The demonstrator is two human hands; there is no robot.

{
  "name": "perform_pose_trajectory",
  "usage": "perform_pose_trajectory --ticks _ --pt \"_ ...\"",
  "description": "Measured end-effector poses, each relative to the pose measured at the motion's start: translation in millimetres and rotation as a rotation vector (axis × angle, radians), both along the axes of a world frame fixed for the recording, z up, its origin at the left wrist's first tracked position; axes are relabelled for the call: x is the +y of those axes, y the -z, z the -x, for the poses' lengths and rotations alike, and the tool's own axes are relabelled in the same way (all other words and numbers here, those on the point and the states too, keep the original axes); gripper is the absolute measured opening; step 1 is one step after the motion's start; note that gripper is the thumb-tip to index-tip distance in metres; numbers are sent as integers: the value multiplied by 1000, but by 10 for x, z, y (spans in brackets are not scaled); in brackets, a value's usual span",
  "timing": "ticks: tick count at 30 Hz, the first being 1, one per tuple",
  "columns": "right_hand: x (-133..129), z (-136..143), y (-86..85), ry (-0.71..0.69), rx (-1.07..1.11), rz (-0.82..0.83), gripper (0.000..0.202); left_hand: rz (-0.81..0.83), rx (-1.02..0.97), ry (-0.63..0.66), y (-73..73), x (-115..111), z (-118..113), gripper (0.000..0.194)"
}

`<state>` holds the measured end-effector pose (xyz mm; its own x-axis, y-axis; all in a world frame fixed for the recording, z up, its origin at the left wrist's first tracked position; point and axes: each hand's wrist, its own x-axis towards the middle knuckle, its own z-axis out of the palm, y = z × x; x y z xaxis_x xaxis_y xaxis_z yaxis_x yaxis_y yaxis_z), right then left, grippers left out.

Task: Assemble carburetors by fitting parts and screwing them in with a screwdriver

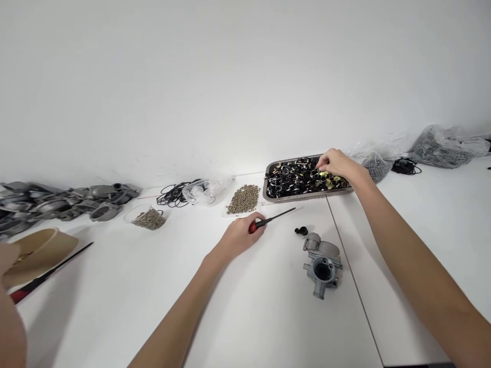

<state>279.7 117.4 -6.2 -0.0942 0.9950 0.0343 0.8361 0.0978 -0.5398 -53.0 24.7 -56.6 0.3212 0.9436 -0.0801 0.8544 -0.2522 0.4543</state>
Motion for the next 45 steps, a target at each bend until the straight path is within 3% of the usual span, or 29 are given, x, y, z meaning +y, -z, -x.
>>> perform_pose_trajectory --ticks 6,15,21,25,29,34,39,45 --pt "5 -104 194 -30 -33 57 5 -11 11 6 15 11 5 34" --pt "-65 -22 62 -34 -86 92 27 -12 19 1 -6 4 -4 36" --pt "-56 46 93 -52 -71 43 44 -5 22 -2 -27 1 -18 36" --pt "-51 -20 97 -64 0 -1 40 -7 24 -11 -31 -11 -26 34" --pt "-76 -55 -11 -48 68 -110 34 -41 -4 -6 3 -25 -31 30" --pt "-231 8 -343 -50 219 -291 33 -110 -81 76 76 -8 -16 31" --pt "-442 298 -639 -204 328 -314 31 -159 -129 118 91 -8 8 31" --pt "-658 975 -544 -565 268 -102 28 -382 -360 78 17 -74 24 33"
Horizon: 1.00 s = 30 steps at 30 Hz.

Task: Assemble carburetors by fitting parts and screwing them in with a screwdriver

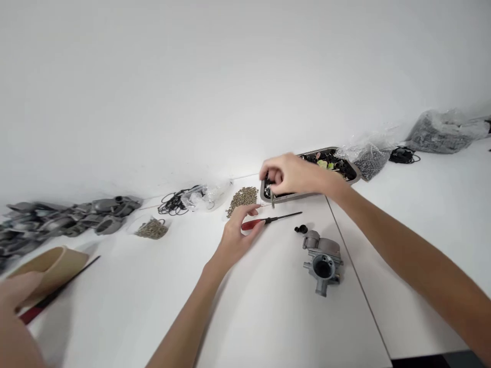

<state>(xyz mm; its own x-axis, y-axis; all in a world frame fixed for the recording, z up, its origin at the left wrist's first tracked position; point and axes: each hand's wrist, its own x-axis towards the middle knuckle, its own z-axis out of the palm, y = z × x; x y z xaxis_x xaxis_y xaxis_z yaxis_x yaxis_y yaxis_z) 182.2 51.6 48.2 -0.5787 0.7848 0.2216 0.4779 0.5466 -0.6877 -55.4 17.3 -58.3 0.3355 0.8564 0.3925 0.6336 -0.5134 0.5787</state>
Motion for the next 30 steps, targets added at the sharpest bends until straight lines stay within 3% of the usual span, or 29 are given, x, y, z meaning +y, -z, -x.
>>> perform_pose_trajectory --ticks 5,12,19,25,30 --pt "-144 386 168 -219 -108 26 20 -127 -25 9 23 -37 2 16" --pt "-108 474 330 -226 -99 29 17 -281 -24 -13 70 -25 6 12" --pt "-134 427 263 -224 -53 129 17 -401 -55 -57 70 -60 -16 3" --pt "-137 428 260 -226 -212 64 13 -484 0 13 100 -41 -36 2" --pt "-202 381 140 -211 -341 115 21 -479 6 69 94 -75 -70 4"
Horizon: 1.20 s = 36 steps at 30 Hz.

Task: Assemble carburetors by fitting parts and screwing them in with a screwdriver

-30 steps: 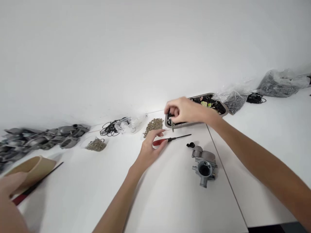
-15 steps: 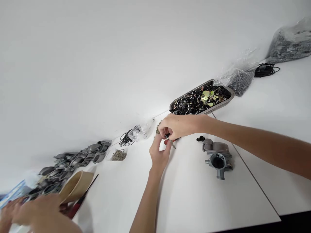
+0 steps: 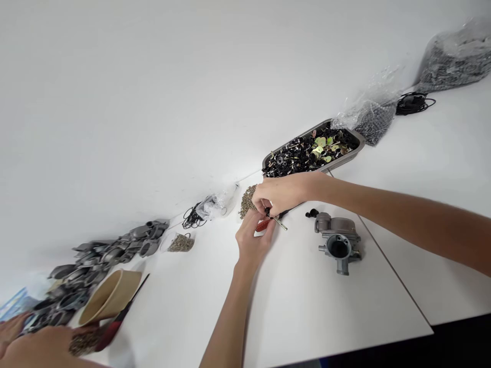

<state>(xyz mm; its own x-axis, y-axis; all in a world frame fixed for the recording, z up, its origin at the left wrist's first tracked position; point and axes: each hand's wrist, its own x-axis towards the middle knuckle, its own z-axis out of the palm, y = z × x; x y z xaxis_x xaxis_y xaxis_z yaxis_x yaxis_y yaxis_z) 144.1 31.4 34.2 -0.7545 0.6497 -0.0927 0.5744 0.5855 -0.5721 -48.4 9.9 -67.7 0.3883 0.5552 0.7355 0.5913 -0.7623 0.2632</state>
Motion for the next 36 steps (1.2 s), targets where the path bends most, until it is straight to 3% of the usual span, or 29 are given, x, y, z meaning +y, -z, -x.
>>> perform_pose_trajectory --ticks 7,14,17,21,25,29,36 --pt "-22 -54 -92 59 -41 -28 29 61 3 55 -31 -17 29 5" --pt "-194 -432 -276 155 74 -38 18 61 13 91 -24 -36 -9 5" --pt "-343 -576 -103 120 71 103 21 34 33 110 -29 -58 -33 6" --pt "-543 -684 338 52 132 333 34 9 51 139 -48 -107 -78 8" --pt "-716 -719 667 188 337 418 32 28 90 151 -48 -183 -152 7" --pt "-828 -695 757 350 482 416 36 58 133 159 -8 -256 -250 9" --pt "-845 -680 760 392 523 410 30 102 175 211 34 -316 -329 12"
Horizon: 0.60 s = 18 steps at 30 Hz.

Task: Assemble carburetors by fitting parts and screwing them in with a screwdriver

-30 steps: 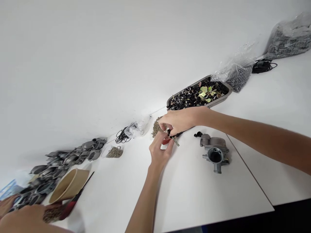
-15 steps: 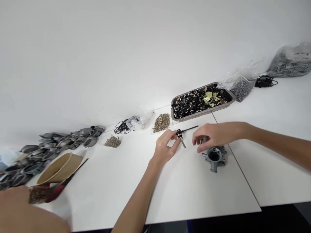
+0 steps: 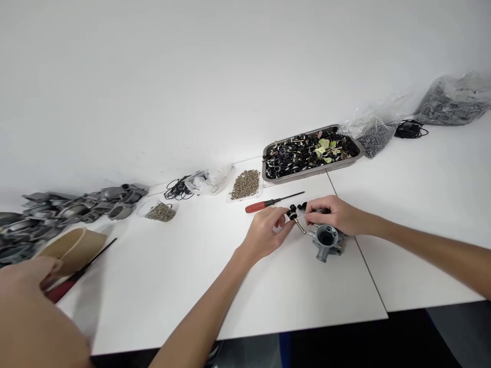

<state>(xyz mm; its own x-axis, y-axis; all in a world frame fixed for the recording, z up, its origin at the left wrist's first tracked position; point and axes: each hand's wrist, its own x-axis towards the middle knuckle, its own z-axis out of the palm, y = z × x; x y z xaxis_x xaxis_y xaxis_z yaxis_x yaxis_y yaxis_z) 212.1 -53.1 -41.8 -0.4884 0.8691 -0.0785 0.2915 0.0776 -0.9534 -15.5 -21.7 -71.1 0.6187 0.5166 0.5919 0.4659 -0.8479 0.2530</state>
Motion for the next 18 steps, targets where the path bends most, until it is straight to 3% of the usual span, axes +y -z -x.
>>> perform_pose_trajectory --ticks 11,18 --pt "23 -21 28 -74 78 -66 42 25 -1 -30 5 -26 -19 13" --pt "15 -27 50 -52 85 -81 46 96 60 -21 -89 -71 -26 16"
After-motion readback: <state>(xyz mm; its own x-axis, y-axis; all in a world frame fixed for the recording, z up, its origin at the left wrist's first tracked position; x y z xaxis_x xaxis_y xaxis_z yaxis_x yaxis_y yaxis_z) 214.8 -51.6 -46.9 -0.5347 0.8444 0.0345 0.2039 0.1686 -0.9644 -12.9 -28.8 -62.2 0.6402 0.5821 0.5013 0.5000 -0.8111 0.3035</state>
